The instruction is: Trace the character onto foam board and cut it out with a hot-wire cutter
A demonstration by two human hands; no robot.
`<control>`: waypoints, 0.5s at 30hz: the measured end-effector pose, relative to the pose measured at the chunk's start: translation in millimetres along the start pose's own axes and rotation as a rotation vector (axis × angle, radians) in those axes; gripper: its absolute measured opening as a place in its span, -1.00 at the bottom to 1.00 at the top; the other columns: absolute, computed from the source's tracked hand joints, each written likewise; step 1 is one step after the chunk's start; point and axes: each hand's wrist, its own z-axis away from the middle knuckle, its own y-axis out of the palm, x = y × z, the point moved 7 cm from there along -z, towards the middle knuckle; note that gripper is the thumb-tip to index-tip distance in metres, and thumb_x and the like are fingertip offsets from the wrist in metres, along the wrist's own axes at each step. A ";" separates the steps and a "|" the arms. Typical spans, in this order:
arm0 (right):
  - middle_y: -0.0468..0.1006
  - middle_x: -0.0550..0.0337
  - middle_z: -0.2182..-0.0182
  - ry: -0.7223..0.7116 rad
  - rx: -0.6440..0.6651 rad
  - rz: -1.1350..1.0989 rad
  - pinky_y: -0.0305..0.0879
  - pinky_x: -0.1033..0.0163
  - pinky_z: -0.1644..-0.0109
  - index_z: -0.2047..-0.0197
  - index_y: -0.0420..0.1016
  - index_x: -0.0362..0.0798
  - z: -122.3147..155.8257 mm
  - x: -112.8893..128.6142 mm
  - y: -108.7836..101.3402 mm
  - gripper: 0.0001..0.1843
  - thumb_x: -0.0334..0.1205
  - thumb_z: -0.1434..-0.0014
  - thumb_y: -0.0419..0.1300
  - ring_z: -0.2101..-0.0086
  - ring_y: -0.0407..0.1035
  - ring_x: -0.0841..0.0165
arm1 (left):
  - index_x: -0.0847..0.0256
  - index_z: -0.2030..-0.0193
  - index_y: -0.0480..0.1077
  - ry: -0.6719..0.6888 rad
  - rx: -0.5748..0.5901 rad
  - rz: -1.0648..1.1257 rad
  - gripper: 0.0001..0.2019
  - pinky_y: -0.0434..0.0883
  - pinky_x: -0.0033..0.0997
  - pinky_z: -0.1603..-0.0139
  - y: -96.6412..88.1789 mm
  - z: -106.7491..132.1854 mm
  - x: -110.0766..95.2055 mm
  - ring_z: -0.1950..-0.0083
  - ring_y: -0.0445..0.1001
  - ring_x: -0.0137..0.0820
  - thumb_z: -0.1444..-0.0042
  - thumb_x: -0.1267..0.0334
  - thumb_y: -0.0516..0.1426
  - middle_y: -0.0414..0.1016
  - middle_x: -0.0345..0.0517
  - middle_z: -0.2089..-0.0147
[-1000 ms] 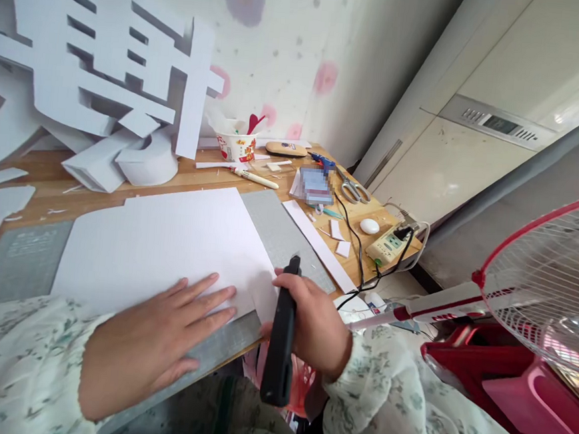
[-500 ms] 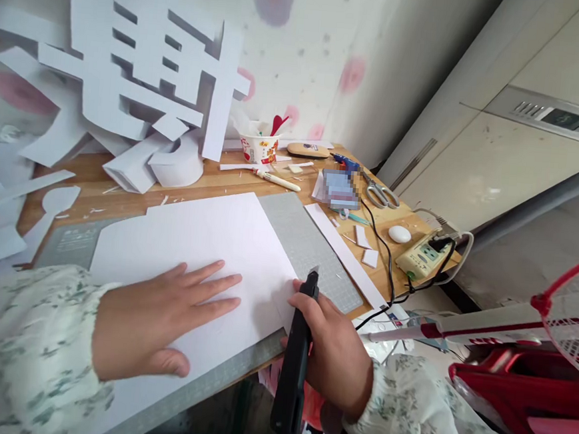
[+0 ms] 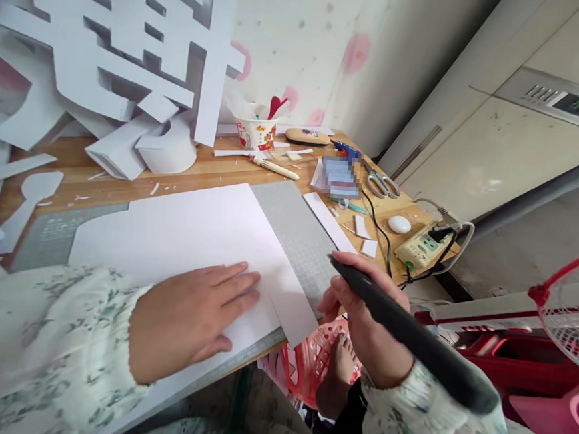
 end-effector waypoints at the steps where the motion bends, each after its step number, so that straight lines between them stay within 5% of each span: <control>1: 0.52 0.32 0.66 0.008 0.011 0.032 0.35 0.38 0.61 0.00 0.54 0.05 -0.8 0.2 2.1 -0.73 -0.15 -0.23 0.31 0.68 0.37 0.43 | 0.29 -0.29 0.34 0.010 -0.018 0.000 -0.40 0.23 0.05 -0.39 1.5 -0.4 0.6 -0.43 0.18 0.04 -0.19 0.03 0.29 0.26 0.19 -0.40; 7: 0.54 0.28 0.56 -0.065 0.031 0.295 0.32 0.40 0.59 0.24 0.61 0.00 2.4 -0.8 18.6 -0.86 -0.16 -0.13 0.38 0.64 0.36 0.48 | 0.27 -0.26 0.35 0.069 -0.115 -0.016 -0.43 0.27 -0.03 -0.38 7.3 5.1 10.2 -0.40 0.24 -0.03 -0.20 -0.01 0.26 0.32 0.09 -0.37; 11: 0.51 0.33 0.59 -0.064 0.005 0.282 0.36 0.35 0.55 0.10 0.55 0.03 6.5 -8.8 34.8 -0.80 -0.17 -0.19 0.30 0.63 0.38 0.43 | 0.34 -0.23 0.37 0.079 -0.196 0.013 -0.57 0.27 -0.11 -0.38 10.2 5.8 13.4 -0.39 0.28 -0.06 -0.29 0.17 0.18 0.37 0.18 -0.32; 15: 0.54 0.28 0.56 -0.094 -0.017 0.419 0.45 0.27 0.45 0.17 0.56 0.03 3.9 -8.6 49.5 -0.85 -0.22 -0.15 0.29 0.57 0.44 0.38 | 0.38 -0.18 0.41 0.073 -0.235 0.006 -0.65 0.34 -0.12 -0.35 10.3 4.3 12.5 -0.34 0.35 -0.07 -0.31 0.28 0.11 0.43 0.20 -0.27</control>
